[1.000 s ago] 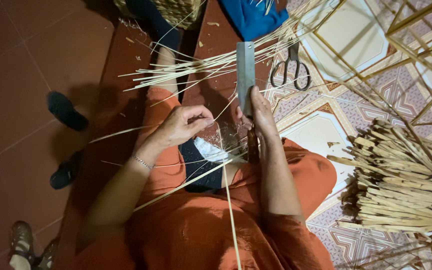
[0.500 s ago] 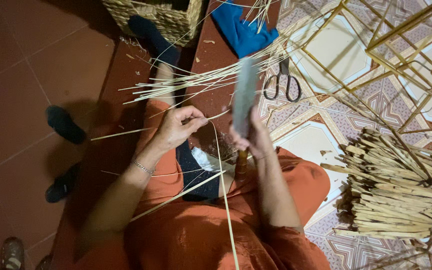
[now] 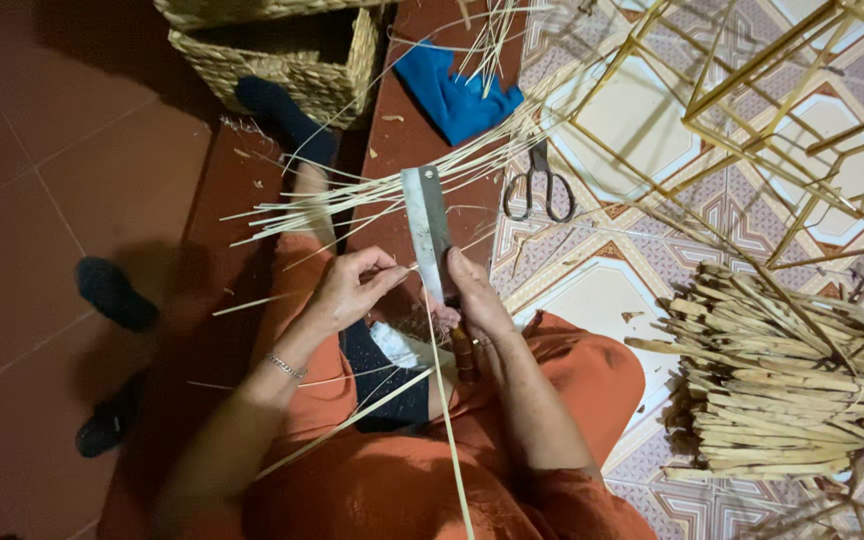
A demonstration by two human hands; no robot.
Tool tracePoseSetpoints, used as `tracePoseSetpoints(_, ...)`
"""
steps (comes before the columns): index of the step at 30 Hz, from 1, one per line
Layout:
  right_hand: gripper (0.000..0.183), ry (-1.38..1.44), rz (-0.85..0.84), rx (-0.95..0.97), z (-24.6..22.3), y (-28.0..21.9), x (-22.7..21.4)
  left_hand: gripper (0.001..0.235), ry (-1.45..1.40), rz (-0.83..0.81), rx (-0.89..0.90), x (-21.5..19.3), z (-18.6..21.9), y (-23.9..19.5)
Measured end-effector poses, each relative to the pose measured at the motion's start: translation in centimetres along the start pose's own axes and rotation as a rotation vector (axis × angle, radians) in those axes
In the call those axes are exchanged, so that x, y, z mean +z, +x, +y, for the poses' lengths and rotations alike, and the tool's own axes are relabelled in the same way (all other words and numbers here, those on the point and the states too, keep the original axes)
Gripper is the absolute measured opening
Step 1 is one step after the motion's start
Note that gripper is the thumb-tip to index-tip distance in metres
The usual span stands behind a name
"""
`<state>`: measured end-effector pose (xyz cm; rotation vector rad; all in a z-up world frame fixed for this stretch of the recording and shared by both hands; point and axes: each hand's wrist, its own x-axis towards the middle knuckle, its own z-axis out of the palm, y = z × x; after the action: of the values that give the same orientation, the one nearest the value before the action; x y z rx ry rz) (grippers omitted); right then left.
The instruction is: The person sits on the floor and uses a knife to split long bamboo strips into thinner strands. The person holds each strip with one hand and draws the knife along its length to peel off thin layers, repeating the process on multiple strips.
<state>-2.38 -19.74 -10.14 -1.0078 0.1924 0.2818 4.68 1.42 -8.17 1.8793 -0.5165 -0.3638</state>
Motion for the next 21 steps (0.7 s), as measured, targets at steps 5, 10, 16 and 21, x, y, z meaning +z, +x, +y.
tracePoseSetpoints(5, 0.055, -0.126, 0.129, -0.005, -0.1, 1.7, -1.2, 0.014, -0.006, -0.043, -0.042, -0.3, -1.1, 0.6)
tracePoseSetpoints(10, 0.054, -0.170, 0.136, 0.009, 0.0, 3.0, -1.9, 0.015, -0.032, -0.097, -0.010, 0.2, -2.4, 1.6)
tracePoseSetpoints(16, 0.052, -0.122, 0.187, 0.032, 1.0, 4.2, -3.1, 0.016, -0.070, -0.162, 0.036, 0.5, -4.2, 2.2)
tracePoseSetpoints(21, 0.052, -0.089, 0.201, 0.047, 1.8, 5.4, -4.4, 0.016, -0.010, -0.168, -0.028, 0.5, -5.8, 2.7)
